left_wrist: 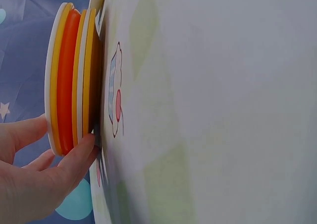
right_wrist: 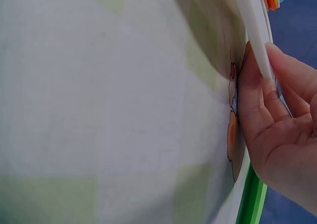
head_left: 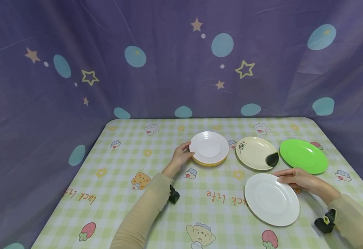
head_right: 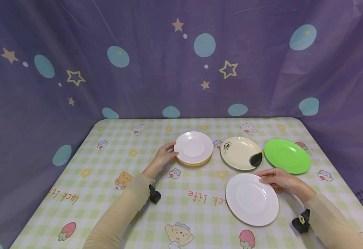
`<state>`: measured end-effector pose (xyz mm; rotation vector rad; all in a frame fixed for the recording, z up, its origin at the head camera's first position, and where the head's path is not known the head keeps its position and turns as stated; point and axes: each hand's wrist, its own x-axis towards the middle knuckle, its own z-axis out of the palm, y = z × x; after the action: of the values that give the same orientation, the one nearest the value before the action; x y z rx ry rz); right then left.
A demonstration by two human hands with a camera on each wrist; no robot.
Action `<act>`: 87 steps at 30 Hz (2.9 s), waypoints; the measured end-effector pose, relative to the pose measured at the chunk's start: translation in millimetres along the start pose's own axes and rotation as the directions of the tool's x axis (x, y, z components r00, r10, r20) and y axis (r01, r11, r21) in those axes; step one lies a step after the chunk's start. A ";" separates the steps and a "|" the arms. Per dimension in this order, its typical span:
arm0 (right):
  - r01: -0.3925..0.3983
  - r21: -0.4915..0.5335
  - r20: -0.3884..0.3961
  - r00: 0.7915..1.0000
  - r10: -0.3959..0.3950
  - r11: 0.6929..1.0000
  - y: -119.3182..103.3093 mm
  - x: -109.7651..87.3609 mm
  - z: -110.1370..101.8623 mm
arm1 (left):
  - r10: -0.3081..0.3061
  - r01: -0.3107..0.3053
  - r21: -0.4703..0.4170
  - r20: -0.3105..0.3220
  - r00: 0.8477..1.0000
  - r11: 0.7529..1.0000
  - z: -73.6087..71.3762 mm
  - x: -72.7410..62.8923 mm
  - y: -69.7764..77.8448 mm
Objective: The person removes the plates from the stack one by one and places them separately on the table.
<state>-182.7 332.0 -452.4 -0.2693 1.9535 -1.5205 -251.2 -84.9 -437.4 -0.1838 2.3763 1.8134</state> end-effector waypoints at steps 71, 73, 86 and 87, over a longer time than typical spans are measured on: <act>0.177 -0.292 -0.294 0.919 -0.264 0.940 -86.2 101.0 65.3 | 0.039 -0.039 -0.024 0.007 0.999 0.999 1.3 9.9 -11.1; 0.168 -0.266 -0.303 0.920 -0.248 0.949 -88.5 104.3 67.3 | 0.020 -0.020 -0.033 0.013 1.000 0.999 0.6 6.1 -6.3; 0.176 -0.133 -0.394 0.894 -0.215 0.975 -97.4 122.5 84.8 | 0.022 -0.022 -0.025 0.013 1.000 0.999 -0.7 2.1 -1.5; 0.176 -0.130 -0.403 0.890 -0.214 0.976 -97.5 123.7 85.6 | 0.020 -0.020 -0.026 0.012 1.000 0.999 -0.6 2.0 -1.4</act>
<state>-248.8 169.1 -417.1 -0.1954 2.3946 -1.7308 -253.0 -85.9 -439.0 -0.1518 2.3559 1.8499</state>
